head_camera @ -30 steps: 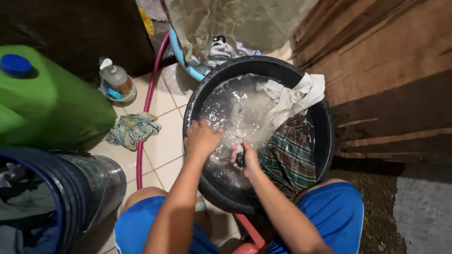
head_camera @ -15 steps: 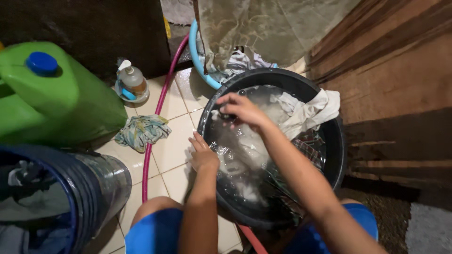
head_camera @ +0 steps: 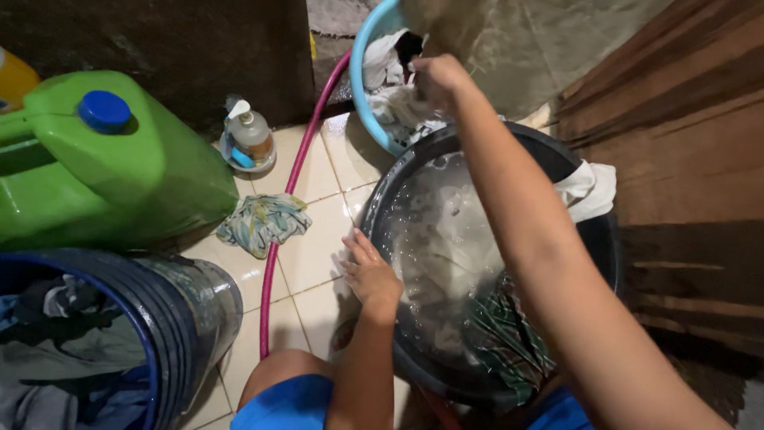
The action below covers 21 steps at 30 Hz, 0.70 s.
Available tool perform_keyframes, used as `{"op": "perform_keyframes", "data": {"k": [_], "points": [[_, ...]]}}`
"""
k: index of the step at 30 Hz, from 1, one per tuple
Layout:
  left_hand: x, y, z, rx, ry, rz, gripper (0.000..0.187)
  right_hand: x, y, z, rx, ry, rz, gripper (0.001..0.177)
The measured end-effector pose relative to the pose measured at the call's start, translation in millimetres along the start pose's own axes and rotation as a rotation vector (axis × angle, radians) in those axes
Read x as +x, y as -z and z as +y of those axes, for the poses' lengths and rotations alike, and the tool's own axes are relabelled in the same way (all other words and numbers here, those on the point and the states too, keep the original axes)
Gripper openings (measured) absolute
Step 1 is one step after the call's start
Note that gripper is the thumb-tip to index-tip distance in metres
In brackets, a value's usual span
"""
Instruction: The person washes white and patterned clothes by hand in a basin of soapy water, scrubbing and rinsing them one at a time.
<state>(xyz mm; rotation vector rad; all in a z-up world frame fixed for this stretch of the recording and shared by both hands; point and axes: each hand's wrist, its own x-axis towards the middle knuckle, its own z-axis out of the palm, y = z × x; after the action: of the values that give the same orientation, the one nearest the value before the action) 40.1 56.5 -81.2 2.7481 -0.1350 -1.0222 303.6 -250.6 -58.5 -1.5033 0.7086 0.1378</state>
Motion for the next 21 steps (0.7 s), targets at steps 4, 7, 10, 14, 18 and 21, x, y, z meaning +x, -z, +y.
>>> {"op": "perform_keyframes", "data": {"k": [4,7,10,14,18,21], "points": [[-3,6,2,-0.028,0.014,-0.029,0.121,-37,10,32,-0.07,0.145,0.169,0.014],[-2,5,0,-0.042,-0.006,-0.012,0.121,-72,22,86,-0.174,0.429,0.263,0.014],[0,-1,-5,-0.067,-0.053,0.039,0.119,-114,46,165,-0.271,0.663,0.438,0.017],[2,-4,-5,-0.076,-0.037,0.025,0.12,-163,52,263,-0.676,0.384,0.447,0.031],[-2,-2,-2,-0.063,-0.036,0.012,0.118,-216,18,317,-1.096,0.051,0.228,0.044],[-2,1,0,-0.09,-0.012,-0.017,0.12,-244,8,323,-1.149,-0.019,0.181,0.042]]}}
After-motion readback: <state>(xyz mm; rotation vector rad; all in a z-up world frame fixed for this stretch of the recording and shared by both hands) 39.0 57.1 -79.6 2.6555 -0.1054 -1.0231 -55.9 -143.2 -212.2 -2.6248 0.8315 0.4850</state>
